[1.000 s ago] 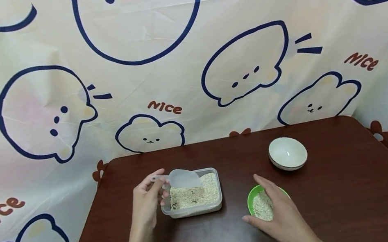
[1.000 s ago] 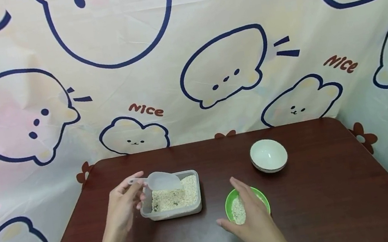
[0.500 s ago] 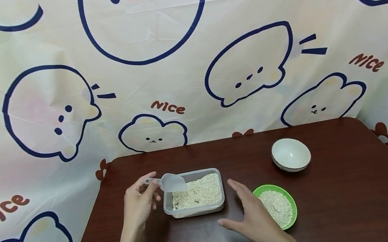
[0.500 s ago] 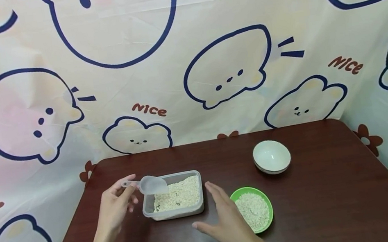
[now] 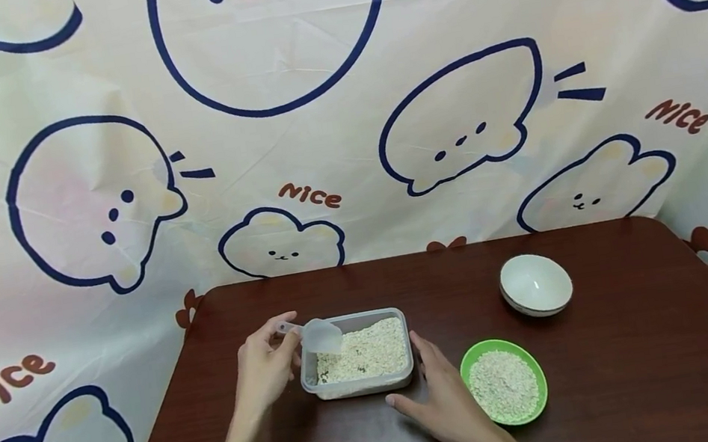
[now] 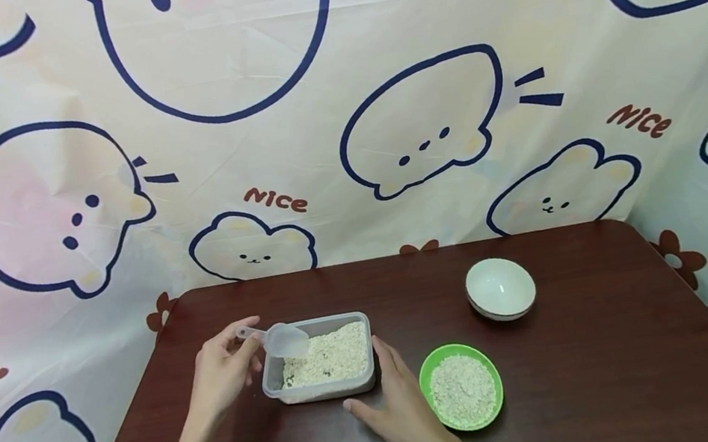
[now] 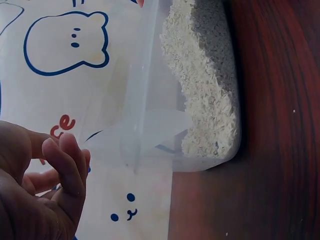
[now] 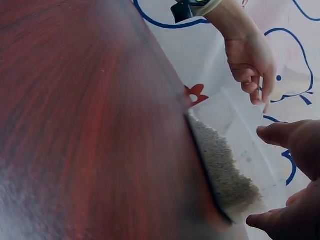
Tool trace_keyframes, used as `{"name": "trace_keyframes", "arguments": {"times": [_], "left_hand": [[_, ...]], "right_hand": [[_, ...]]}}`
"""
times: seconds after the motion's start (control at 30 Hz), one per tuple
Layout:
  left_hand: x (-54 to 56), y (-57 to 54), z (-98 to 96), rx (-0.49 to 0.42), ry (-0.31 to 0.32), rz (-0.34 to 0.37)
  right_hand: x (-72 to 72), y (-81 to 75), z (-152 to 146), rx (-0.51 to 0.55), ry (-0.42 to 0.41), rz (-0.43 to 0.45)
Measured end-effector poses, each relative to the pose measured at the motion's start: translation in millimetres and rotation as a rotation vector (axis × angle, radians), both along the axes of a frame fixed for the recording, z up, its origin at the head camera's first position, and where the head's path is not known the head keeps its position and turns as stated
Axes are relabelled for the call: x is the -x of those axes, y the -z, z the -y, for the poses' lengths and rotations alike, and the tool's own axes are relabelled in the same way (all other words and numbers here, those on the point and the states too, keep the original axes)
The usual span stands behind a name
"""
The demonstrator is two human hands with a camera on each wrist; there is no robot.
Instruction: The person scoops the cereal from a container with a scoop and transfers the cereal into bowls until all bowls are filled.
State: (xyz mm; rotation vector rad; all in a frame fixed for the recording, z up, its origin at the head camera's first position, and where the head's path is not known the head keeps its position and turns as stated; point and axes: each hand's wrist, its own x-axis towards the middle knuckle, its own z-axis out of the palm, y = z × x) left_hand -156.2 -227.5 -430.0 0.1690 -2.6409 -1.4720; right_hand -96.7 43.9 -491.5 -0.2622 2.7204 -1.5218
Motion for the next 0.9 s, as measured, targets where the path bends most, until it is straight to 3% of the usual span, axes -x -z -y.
{"name": "trace_keyframes", "arguments": {"times": [0.17,0.43,0.67,0.9], "left_hand": [[3.3,5.0,-4.3,-0.046,0.001,0.025],[2.4,11.3,-17.0,-0.193,0.060,0.087],[-3.2,14.6,-32.8,-0.288,0.109,0.140],[-9.1,16.4,-46.6,-0.362,0.119,0.158]], "right_hand": [[2.0,7.9,3,0.040,-0.008,0.015],[4.1,16.6,5,0.128,-0.019,0.006],[5.6,19.5,7,0.188,-0.026,-0.005],[5.9,22.8,8,0.203,-0.010,-0.034]]}}
